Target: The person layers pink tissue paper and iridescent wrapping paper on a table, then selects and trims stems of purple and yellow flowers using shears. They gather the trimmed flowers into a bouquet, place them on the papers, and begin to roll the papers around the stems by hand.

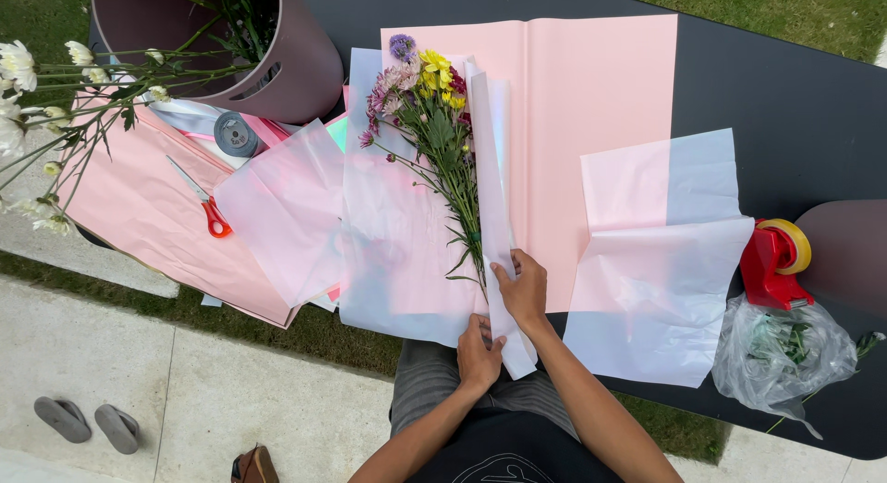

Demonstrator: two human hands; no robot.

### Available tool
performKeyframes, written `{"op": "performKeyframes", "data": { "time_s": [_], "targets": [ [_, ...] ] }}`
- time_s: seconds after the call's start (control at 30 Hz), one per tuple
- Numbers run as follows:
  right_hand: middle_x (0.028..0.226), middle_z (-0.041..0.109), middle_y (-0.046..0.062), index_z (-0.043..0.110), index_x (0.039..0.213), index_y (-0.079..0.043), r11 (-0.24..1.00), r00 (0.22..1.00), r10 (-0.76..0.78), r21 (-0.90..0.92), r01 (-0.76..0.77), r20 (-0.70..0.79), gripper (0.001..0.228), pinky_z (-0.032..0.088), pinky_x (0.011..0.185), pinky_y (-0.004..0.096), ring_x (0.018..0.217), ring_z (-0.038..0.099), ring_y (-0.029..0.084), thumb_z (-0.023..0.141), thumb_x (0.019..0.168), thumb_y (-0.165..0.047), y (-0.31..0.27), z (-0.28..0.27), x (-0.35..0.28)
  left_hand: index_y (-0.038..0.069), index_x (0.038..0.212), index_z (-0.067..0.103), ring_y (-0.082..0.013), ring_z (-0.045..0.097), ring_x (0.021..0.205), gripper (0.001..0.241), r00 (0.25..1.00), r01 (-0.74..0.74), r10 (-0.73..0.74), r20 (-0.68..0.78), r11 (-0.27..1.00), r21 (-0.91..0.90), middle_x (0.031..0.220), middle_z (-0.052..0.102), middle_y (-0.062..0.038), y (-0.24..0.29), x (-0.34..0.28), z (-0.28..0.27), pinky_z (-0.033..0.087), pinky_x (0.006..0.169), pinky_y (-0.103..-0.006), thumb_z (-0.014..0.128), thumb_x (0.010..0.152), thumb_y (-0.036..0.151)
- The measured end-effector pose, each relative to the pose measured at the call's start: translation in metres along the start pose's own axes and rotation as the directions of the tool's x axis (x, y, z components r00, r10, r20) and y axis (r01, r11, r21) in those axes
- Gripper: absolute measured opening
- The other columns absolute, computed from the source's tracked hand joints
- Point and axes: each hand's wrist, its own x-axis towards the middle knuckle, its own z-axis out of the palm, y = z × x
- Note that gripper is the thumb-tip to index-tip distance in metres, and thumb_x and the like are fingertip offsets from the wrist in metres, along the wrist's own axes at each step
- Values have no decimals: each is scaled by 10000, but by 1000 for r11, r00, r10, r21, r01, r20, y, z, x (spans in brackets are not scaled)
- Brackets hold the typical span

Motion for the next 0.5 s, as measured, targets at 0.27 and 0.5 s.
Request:
{"op": "performKeyframes", "data": {
  "time_s": [0.27, 0.5],
  "targets": [
    [1212, 731, 254, 766, 1421, 37, 997, 997, -69, -47, 67, -46, 490, 698, 950, 514, 1133, 804, 435, 976, 1005, -113, -25, -12, -9, 35, 1387, 622, -324, 853, 1045, 385, 999, 8, -8, 53, 1000, 5, 1201, 811, -199, 5, 3, -8, 675, 791, -453, 832, 1064, 37],
    [1284, 748, 206, 815, 1414, 12, 973, 988, -148, -172, 151, 33, 420, 689, 1009, 487, 1214, 800, 383, 948, 1044, -134, -40, -18, -14, 64, 1394, 520, -405, 719, 1283, 522, 953, -74, 33, -301, 990, -123, 1383, 567, -185, 48, 34, -33, 617, 999, -551, 782, 942, 71]
  ]
}}
